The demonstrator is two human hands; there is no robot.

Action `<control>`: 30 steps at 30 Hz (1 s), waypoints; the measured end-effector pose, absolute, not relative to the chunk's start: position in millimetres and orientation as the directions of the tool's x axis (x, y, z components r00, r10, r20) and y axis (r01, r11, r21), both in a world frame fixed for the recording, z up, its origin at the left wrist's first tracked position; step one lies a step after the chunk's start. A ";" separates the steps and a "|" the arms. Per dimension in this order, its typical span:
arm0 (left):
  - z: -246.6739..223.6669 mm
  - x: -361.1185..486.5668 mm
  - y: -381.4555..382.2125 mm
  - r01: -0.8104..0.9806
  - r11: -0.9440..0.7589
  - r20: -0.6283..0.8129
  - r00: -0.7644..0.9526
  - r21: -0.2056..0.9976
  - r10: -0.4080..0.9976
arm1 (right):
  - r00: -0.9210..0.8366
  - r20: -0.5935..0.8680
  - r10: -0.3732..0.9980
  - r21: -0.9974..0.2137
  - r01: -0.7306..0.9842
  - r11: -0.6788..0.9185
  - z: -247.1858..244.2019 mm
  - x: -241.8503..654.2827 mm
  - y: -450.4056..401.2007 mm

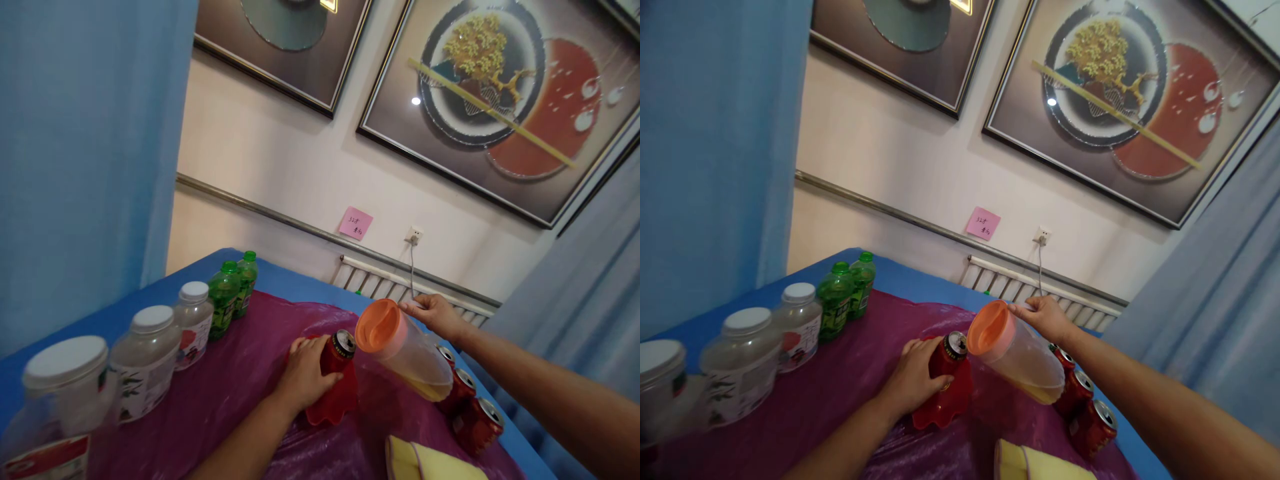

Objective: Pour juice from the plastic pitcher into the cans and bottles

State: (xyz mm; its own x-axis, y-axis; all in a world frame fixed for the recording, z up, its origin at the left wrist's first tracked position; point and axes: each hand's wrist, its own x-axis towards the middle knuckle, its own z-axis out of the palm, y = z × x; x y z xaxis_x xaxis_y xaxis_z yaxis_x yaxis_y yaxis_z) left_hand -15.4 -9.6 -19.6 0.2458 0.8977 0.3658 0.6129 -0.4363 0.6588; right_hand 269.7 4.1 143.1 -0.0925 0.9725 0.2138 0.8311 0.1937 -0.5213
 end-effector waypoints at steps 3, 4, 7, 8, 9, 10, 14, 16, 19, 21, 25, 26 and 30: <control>-20.0 -15.2 -9.6 0.612 -0.438 0.366 0.247 0.659 0.897 | -0.087 0.221 0.971 -0.517 0.834 0.192 142.1 270.8 5.0; -20.2 -15.2 -9.6 0.612 -0.438 0.366 0.247 0.659 0.897 | -0.088 0.227 0.970 -0.512 0.837 0.196 141.9 271.1 5.3; -20.8 -15.0 -9.8 0.610 -0.439 0.367 0.249 0.659 0.896 | -0.095 0.227 0.969 -0.503 0.841 0.200 142.0 271.4 5.2; -21.0 -15.0 -9.8 0.609 -0.441 0.368 0.249 0.659 0.896 | -0.094 0.224 0.970 -0.500 0.843 0.197 142.3 271.3 4.9; -21.3 -14.9 -9.9 0.609 -0.442 0.369 0.250 0.659 0.895 | -0.092 0.221 0.971 -0.497 0.846 0.193 142.6 271.2 4.7; -21.4 -14.8 -9.9 0.608 -0.442 0.370 0.249 0.659 0.895 | -0.090 0.220 0.971 -0.494 0.848 0.190 143.0 271.1 4.4; -21.4 -14.8 -10.1 0.608 -0.447 0.376 0.251 0.656 0.892 | -0.091 0.218 0.972 -0.486 0.853 0.189 143.9 271.3 4.4; -21.1 -15.1 -10.2 0.609 -0.449 0.377 0.253 0.654 0.891 | -0.094 0.218 0.971 -0.484 0.854 0.191 143.8 271.8 4.8; -20.9 -15.5 -10.1 0.609 -0.452 0.379 0.254 0.652 0.890 | -0.098 0.218 0.971 -0.484 0.853 0.195 143.1 272.2 5.3; -21.2 -15.6 -9.9 0.608 -0.454 0.383 0.254 0.651 0.888 | -0.098 0.227 0.969 -0.486 0.851 0.200 142.3 272.2 5.4; -21.5 -15.3 -9.7 0.608 -0.456 0.388 0.250 0.650 0.887 | -0.098 0.242 0.965 -0.499 0.841 0.210 141.1 271.9 5.5; -21.5 -15.2 -9.7 0.608 -0.456 0.389 0.249 0.650 0.887 | -0.099 0.239 0.966 -0.500 0.840 0.209 141.0 272.0 5.5; -21.6 -15.3 -9.7 0.607 -0.456 0.390 0.248 0.651 0.887 | -0.094 0.225 0.970 -0.502 0.842 0.198 140.0 273.8 6.2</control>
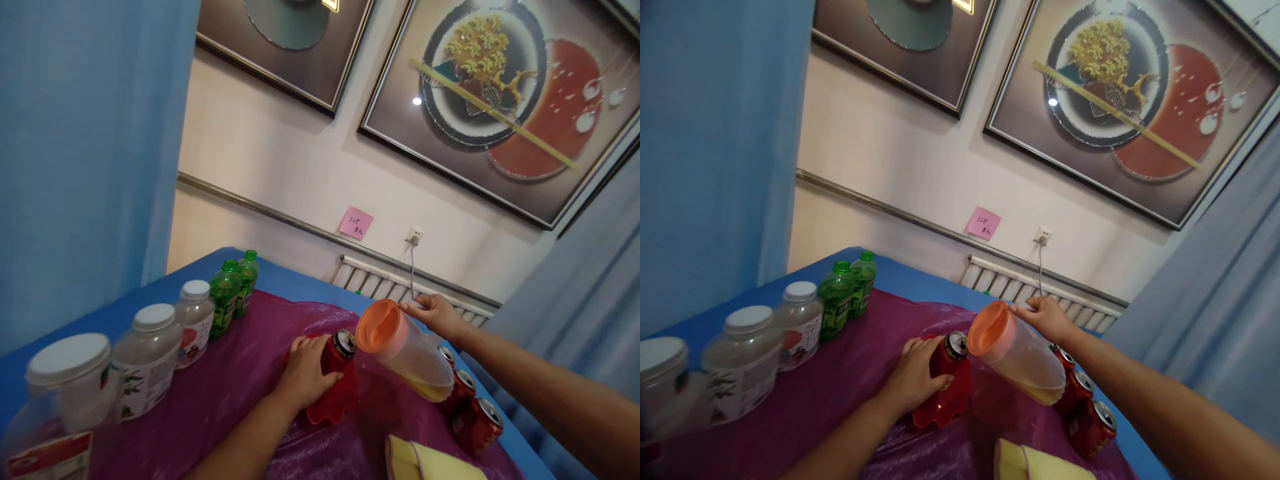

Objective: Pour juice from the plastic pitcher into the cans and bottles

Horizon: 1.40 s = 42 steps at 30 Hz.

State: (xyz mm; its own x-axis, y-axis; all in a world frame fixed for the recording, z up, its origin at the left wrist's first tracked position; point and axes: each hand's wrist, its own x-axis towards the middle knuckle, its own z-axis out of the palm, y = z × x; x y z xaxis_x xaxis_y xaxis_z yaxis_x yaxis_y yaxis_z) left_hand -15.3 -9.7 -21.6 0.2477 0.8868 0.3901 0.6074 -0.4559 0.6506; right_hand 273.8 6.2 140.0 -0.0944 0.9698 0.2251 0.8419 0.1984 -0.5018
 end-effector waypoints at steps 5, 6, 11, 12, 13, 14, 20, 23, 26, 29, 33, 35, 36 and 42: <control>-21.8 -15.1 -9.8 0.604 -0.457 0.389 0.250 0.653 0.887 | -0.102 0.238 0.966 -0.509 0.834 0.214 138.1 275.7 6.7; -21.8 -15.1 -9.8 0.604 -0.457 0.388 0.251 0.653 0.887 | -0.100 0.240 0.966 -0.509 0.834 0.213 137.9 275.7 6.6; -21.4 -15.2 -9.9 0.606 -0.453 0.383 0.252 0.654 0.889 | -0.101 0.239 0.966 -0.508 0.835 0.213 138.3 274.4 5.9; -21.4 -15.4 -9.9 0.606 -0.453 0.382 0.253 0.654 0.889 | -0.099 0.236 0.967 -0.511 0.833 0.210 138.3 274.2 5.9; -21.3 -15.5 -9.8 0.606 -0.452 0.381 0.253 0.654 0.889 | -0.095 0.234 0.967 -0.516 0.831 0.207 138.2 274.0 5.9; -21.2 -15.6 -9.8 0.606 -0.452 0.380 0.253 0.654 0.890 | -0.091 0.233 0.968 -0.522 0.828 0.204 138.1 273.8 5.8; -20.2 -15.9 -10.2 0.607 -0.453 0.378 0.257 0.653 0.889 | -0.081 0.239 0.968 -0.528 0.825 0.200 139.0 272.5 4.4; -20.6 -15.9 -10.3 0.607 -0.454 0.378 0.258 0.652 0.889 | -0.080 0.235 0.969 -0.510 0.838 0.193 139.9 272.2 3.5; -21.3 -15.8 -10.1 0.610 -0.449 0.378 0.252 0.653 0.891 | -0.089 0.239 0.967 -0.510 0.836 0.203 139.7 272.5 3.3; -22.0 -15.6 -9.7 0.611 -0.449 0.381 0.248 0.652 0.891 | -0.091 0.249 0.964 -0.511 0.833 0.210 138.8 273.2 3.8; -23.6 -15.4 -8.9 0.609 -0.455 0.389 0.247 0.650 0.887 | -0.086 0.241 0.967 -0.511 0.836 0.202 137.6 274.5 4.9; -24.5 -15.4 -8.5 0.609 -0.456 0.393 0.244 0.649 0.886 | -0.087 0.236 0.968 -0.508 0.838 0.199 136.9 275.3 5.6; -24.9 -15.5 -8.4 0.608 -0.457 0.395 0.244 0.649 0.886 | -0.087 0.235 0.968 -0.508 0.838 0.198 136.5 275.7 5.8; -23.8 -16.3 -9.5 0.602 -0.469 0.403 0.252 0.646 0.880 | -0.104 0.244 0.964 -0.510 0.832 0.219 134.6 275.9 5.8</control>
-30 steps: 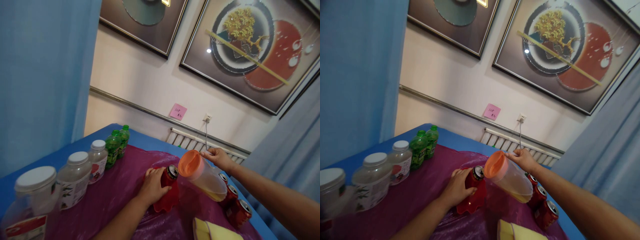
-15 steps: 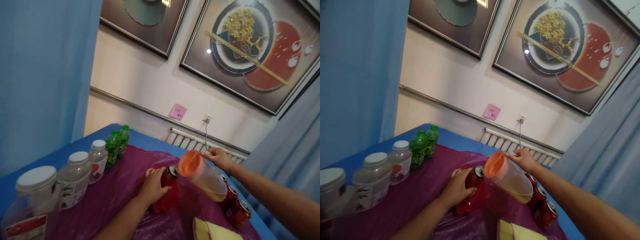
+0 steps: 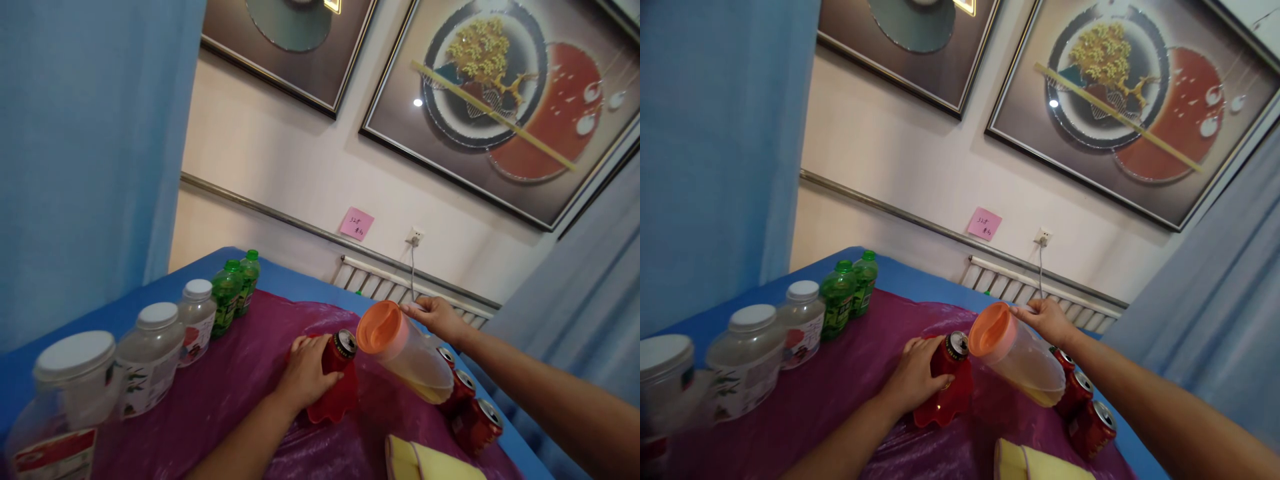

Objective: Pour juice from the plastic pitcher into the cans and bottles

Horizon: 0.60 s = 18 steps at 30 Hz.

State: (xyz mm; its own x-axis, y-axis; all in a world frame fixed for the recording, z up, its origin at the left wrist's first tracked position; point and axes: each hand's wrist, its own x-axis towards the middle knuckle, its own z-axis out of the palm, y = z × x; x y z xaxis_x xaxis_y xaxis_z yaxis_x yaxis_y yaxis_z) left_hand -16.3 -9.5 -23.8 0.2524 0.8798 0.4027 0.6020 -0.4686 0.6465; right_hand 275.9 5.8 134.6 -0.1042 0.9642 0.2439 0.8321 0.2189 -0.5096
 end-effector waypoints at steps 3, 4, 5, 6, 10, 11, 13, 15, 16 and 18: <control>-23.1 -16.1 -10.1 0.602 -0.468 0.401 0.253 0.647 0.881 | -0.090 0.249 0.964 -0.528 0.822 0.213 134.2 275.0 4.9; -23.0 -16.0 -10.2 0.602 -0.467 0.400 0.252 0.648 0.881 | -0.085 0.254 0.963 -0.532 0.819 0.213 134.1 274.8 4.7; -22.9 -15.8 -10.2 0.602 -0.466 0.400 0.252 0.649 0.881 | -0.081 0.257 0.963 -0.536 0.818 0.212 134.0 274.7 4.5; -22.9 -15.7 -10.3 0.601 -0.466 0.400 0.251 0.649 0.882 | -0.080 0.255 0.964 -0.537 0.817 0.210 133.9 274.6 4.4; -22.6 -15.7 -10.3 0.598 -0.466 0.399 0.251 0.652 0.882 | -0.093 0.238 0.967 -0.544 0.812 0.212 133.0 274.8 4.6; -22.4 -15.8 -10.3 0.597 -0.467 0.399 0.254 0.652 0.881 | -0.094 0.240 0.966 -0.547 0.809 0.215 132.7 274.8 4.7; -22.2 -16.0 -10.3 0.595 -0.469 0.398 0.258 0.653 0.881 | -0.090 0.248 0.964 -0.552 0.805 0.217 131.9 274.7 4.8; -22.1 -16.0 -10.3 0.594 -0.470 0.398 0.259 0.652 0.880 | -0.085 0.256 0.963 -0.556 0.802 0.219 131.2 274.3 4.5; -22.1 -15.9 -10.4 0.595 -0.470 0.399 0.258 0.652 0.880 | -0.085 0.260 0.962 -0.559 0.799 0.222 130.9 274.1 4.3; -22.2 -15.6 -10.6 0.596 -0.470 0.401 0.256 0.651 0.880 | -0.092 0.269 0.959 -0.562 0.794 0.233 130.5 273.6 3.8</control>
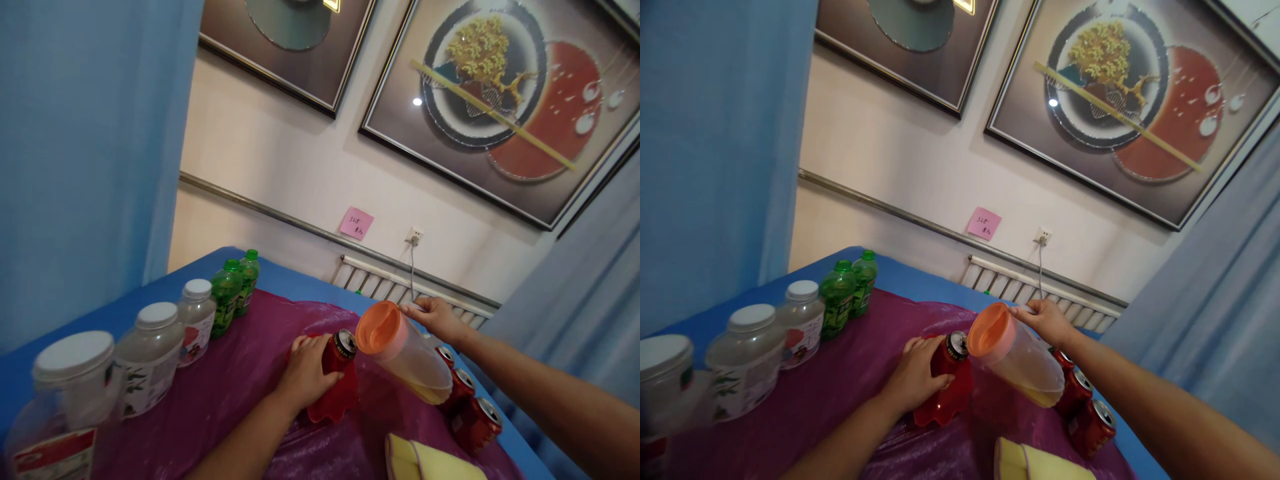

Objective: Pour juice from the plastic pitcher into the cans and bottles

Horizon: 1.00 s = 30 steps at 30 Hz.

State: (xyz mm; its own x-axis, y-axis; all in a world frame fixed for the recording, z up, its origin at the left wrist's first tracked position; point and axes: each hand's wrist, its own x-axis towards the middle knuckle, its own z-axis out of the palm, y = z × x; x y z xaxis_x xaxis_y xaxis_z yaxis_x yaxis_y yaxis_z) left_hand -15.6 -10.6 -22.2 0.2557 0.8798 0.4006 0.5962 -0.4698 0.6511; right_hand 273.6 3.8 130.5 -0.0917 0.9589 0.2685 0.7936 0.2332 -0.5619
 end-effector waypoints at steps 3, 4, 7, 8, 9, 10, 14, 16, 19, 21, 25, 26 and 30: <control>-22.2 -15.2 -10.8 0.598 -0.469 0.401 0.254 0.650 0.880 | -0.108 0.270 0.957 -0.561 0.790 0.247 130.4 272.9 3.2; -22.2 -15.1 -10.7 0.599 -0.469 0.401 0.254 0.650 0.880 | -0.111 0.267 0.957 -0.559 0.791 0.248 130.5 272.8 3.1; -22.5 -15.0 -10.4 0.601 -0.468 0.402 0.253 0.647 0.880 | -0.109 0.256 0.961 -0.553 0.799 0.238 130.8 272.5 2.5; -22.7 -15.0 -10.3 0.602 -0.468 0.403 0.252 0.647 0.880 | -0.108 0.256 0.961 -0.551 0.801 0.236 130.8 272.4 2.3; -23.0 -15.0 -10.1 0.603 -0.468 0.403 0.250 0.646 0.880 | -0.108 0.256 0.961 -0.551 0.800 0.237 130.6 272.4 2.0; -23.4 -15.1 -9.9 0.604 -0.468 0.404 0.250 0.645 0.880 | -0.107 0.258 0.960 -0.555 0.797 0.238 130.2 272.4 1.8; -24.4 -15.0 -9.4 0.607 -0.465 0.404 0.246 0.644 0.881 | -0.094 0.248 0.964 -0.590 0.775 0.228 125.5 273.3 1.3; -23.8 -14.9 -9.1 0.611 -0.461 0.401 0.243 0.644 0.883 | -0.075 0.234 0.969 -0.617 0.759 0.208 120.9 274.7 1.4; -21.3 -15.0 -8.6 0.618 -0.454 0.397 0.239 0.642 0.886 | -0.012 0.235 0.972 -0.680 0.712 0.173 110.8 278.7 1.7; -19.0 -15.2 -8.1 0.625 -0.450 0.396 0.236 0.638 0.888 | 0.082 0.268 0.960 -0.745 0.649 0.153 101.8 282.3 2.0; -15.4 -16.1 -6.8 0.643 -0.439 0.399 0.218 0.627 0.890 | 0.286 0.311 0.907 -0.864 0.483 0.144 76.6 289.0 2.3; -14.9 -16.3 -6.5 0.648 -0.437 0.402 0.214 0.624 0.891 | 0.322 0.310 0.894 -0.887 0.436 0.150 68.7 290.1 2.5; -14.3 -17.3 -5.3 0.663 -0.420 0.416 0.176 0.620 0.892 | 0.408 0.294 0.864 -0.939 0.292 0.181 35.9 292.4 4.7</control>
